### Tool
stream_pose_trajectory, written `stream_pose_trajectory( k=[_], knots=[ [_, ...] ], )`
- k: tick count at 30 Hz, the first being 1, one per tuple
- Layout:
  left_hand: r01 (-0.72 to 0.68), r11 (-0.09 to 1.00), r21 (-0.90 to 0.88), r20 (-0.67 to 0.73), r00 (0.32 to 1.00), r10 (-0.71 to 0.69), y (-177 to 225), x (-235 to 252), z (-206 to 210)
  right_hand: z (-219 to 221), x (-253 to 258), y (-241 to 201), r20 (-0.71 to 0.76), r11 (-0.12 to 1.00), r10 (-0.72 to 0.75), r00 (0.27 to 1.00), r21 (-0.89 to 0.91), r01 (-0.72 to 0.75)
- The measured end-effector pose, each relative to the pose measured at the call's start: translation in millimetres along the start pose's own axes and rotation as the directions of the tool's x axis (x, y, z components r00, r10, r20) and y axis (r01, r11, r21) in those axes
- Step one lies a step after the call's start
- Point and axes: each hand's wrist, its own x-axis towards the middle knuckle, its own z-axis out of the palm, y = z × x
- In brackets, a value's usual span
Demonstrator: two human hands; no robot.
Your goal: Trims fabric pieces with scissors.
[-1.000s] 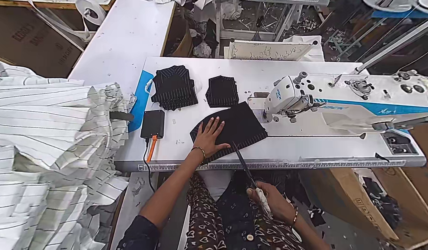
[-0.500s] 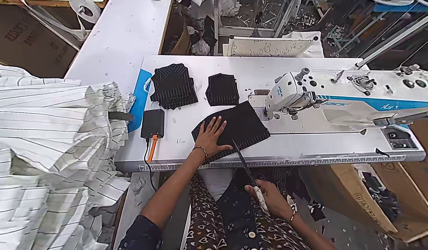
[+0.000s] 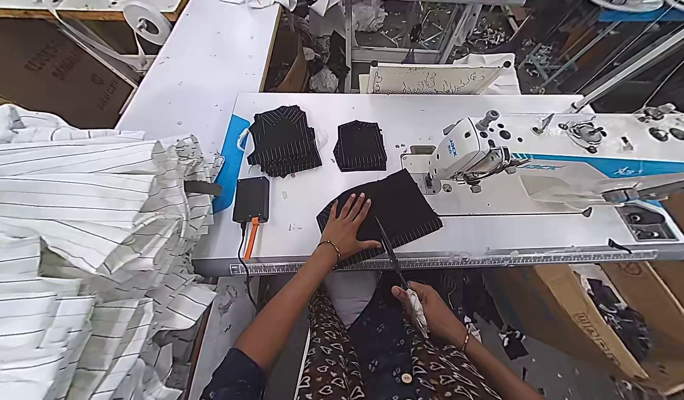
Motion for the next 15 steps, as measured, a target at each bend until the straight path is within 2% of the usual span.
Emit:
stream_pose_trajectory(
  k=[3, 7, 13, 15],
  knots=[
    [-0.012, 1.000, 0.004, -0.005, 1.000, 0.012, 1, -1, 1, 2, -3, 4, -0.021, 0.999, 0.000, 1.000, 0.048, 0.001],
    [-0.030, 1.000, 0.009, -0.019, 0.999, 0.030, 1, -2, 4, 4, 3, -3, 0.012, 0.977, 0.028, 1.000, 0.210, -0.030],
    [-0.043, 0.999, -0.003, -0.019, 0.999, 0.043, 4, -5, 5, 2, 11, -9, -0.023, 0.997, 0.013, 1.000, 0.079, -0.011],
    [-0.045, 0.999, 0.002, -0.034, 0.998, 0.045, 3, -5, 7, 1, 10, -8, -0.034, 0.996, -0.005, 0.999, 0.092, 0.008]
  ],
)
